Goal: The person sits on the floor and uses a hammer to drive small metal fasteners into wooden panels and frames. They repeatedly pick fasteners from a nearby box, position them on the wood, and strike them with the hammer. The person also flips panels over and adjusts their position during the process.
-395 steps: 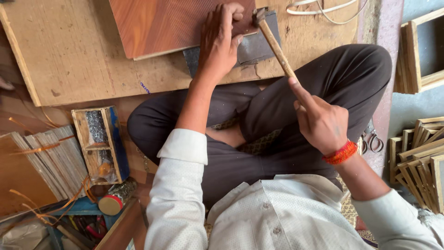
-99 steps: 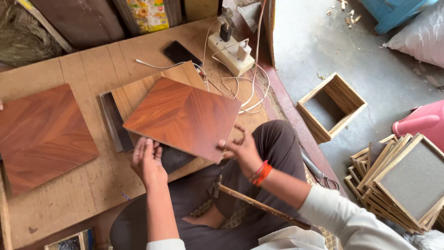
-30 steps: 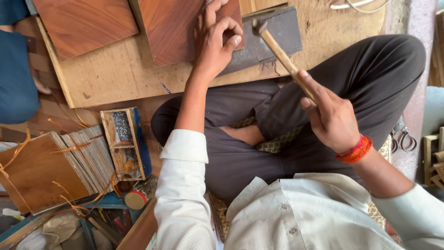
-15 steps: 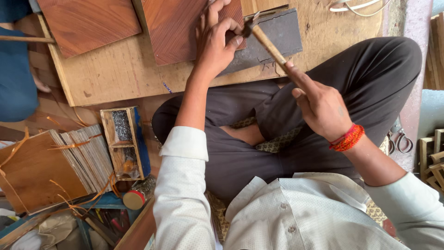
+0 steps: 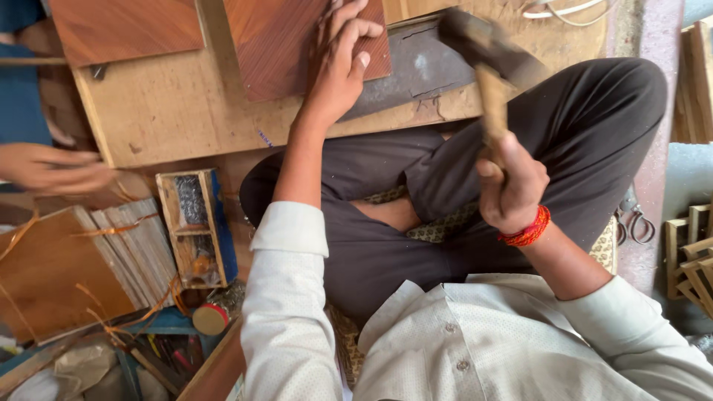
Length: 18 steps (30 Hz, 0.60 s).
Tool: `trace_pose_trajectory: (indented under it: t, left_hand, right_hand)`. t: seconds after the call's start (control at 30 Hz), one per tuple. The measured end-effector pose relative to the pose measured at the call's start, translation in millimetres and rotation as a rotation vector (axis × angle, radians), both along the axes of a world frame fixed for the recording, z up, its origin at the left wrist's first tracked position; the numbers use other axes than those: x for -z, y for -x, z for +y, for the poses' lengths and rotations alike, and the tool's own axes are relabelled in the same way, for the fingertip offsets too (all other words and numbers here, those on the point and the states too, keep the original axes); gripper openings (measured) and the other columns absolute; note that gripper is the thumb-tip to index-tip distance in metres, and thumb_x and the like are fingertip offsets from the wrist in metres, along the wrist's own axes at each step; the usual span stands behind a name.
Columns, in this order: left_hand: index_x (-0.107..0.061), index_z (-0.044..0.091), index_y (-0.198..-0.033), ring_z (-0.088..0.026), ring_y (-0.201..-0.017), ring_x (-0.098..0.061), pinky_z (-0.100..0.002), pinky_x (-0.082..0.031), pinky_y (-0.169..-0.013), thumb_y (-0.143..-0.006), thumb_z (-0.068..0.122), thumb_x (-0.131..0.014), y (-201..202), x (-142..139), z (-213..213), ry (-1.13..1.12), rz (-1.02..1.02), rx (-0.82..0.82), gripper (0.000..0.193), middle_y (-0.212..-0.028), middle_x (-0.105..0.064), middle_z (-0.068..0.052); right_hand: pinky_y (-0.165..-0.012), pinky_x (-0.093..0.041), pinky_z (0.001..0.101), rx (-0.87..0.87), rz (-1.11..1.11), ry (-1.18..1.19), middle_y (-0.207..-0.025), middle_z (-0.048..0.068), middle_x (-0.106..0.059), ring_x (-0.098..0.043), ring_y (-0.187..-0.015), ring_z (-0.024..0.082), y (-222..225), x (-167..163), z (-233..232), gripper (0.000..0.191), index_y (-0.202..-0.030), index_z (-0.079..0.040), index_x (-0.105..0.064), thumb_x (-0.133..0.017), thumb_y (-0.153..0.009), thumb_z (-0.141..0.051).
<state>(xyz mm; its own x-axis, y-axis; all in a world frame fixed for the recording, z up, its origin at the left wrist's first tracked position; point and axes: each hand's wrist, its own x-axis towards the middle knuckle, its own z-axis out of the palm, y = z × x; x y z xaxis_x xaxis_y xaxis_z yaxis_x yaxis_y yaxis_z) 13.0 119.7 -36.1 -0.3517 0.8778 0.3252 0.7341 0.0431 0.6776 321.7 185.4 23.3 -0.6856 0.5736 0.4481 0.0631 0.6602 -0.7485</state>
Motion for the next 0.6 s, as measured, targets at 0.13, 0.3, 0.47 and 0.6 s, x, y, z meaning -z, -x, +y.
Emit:
trace_pose_trajectory:
  t: [0.13,0.3,0.47,0.6]
  left_hand:
    - [-0.063,0.013,-0.122,-0.034,-0.156,-0.03,-0.048,-0.029,-0.128,-0.095,-0.005,-0.069,-0.6,-0.7,-0.1,0.029,0.004,-0.01,0.033,-0.16,-0.045,-0.003]
    - [-0.063,0.015,-0.129,-0.027,-0.155,-0.037,-0.047,-0.028,-0.13,-0.103,0.0,-0.07,-3.1,-1.5,-0.3,0.102,-0.013,-0.042,0.031,-0.155,-0.049,0.001]
    - [-0.064,0.015,-0.126,-0.031,-0.157,-0.029,-0.048,-0.026,-0.13,-0.097,-0.004,-0.068,-4.8,-4.6,-0.1,0.065,0.031,-0.034,0.035,-0.16,-0.045,-0.001]
    - [-0.063,0.014,-0.126,-0.032,-0.158,-0.028,-0.049,-0.022,-0.131,-0.098,-0.004,-0.068,-7.6,-5.2,-0.1,0.055,0.046,-0.036,0.034,-0.161,-0.046,-0.002]
  right_hand:
    - [-0.073,-0.054,0.0423,-0.111,-0.484,0.009,-0.098,0.02,-0.071,-0.069,-0.084,0.038,2.1,0.6,0.6,0.058,-0.154,-0.003,-0.049,-0.064,-0.099,0.005]
    - [-0.081,-0.056,0.0362,0.082,-0.079,0.143,-0.123,0.025,-0.07,-0.069,-0.092,0.033,0.4,-8.4,-16.8,0.051,-0.15,-0.002,-0.043,-0.058,-0.102,0.007]
    - [-0.088,-0.058,0.0414,-0.086,-0.286,0.016,-0.125,0.027,-0.068,-0.07,-0.107,0.041,13.2,-9.0,-9.6,0.055,-0.151,-0.003,-0.05,-0.062,-0.098,0.004]
    - [-0.073,-0.057,0.0382,0.025,-0.199,0.017,-0.101,0.018,-0.067,-0.071,-0.086,0.033,10.6,-22.8,-3.7,0.05,-0.151,-0.008,-0.051,-0.063,-0.104,0.005]
